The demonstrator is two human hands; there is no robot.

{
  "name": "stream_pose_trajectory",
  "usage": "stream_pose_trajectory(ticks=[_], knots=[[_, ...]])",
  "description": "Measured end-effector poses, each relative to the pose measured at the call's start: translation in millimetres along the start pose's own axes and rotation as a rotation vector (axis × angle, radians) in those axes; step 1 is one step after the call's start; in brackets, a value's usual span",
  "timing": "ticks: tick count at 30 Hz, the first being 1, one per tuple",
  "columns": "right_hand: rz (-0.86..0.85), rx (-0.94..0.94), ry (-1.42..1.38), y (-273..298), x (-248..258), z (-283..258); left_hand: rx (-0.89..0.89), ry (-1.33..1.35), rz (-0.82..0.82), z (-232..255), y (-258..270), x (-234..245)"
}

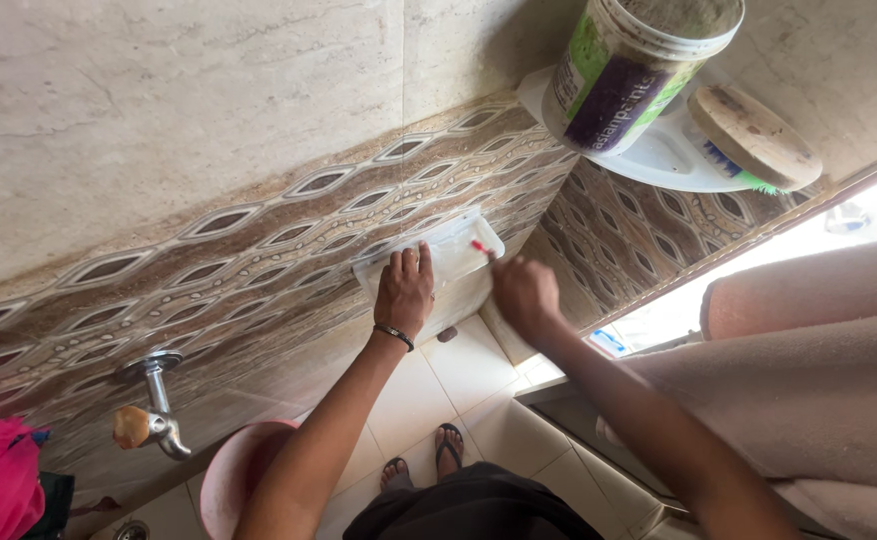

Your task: The person cleans a wall-mounted soap dish in a bathroom using a toothbrush and a cleaning paste from a container. They scrub the dish thoroughly, rinse it with water from the tap, and place the tools back on a red stool.

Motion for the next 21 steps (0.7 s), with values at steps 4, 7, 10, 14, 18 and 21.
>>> stream_pose_trajectory(ticks=[4,7,10,14,18,21], knots=[[0.152,0.081,-0.357,24.8,9.2,-34.5,-0.011,-0.015,-0.026,0.7,2.4,-0.3],[-0.126,-0.036,-0.265,6.6,15.2,-10.7,-0.015,0.013,0.011,0.1,2.5,2.4],[-0.007,-0.165,-0.325,0.4,12.0,6.5,-0.003,0.056,0.001,0.6,2.9,2.9],[0.137,-0.046,-0.240,10.8,-7.2,-26.2,-0.010,0.019,-0.012,-1.0,4.1,-1.3],[0.063,-0.037,-0.201,9.0,-18.1,-23.7,-0.016,0.028,-0.007,-1.7,1.4,-3.4],[-0.147,-0.178,-0.258,-15.7,-16.2,12.9,-0.017,0.028,-0.013,-1.8,2.4,-3.8]])
Point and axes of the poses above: each hand's wrist, its own y-axis away from the middle knuckle, its own x-axis out of the back of the hand, z = x × y, the point moved 1 cm from there along -y, towards the middle knuckle, and after that the axes turned 1 degree about -y, right-handed, at the moved point
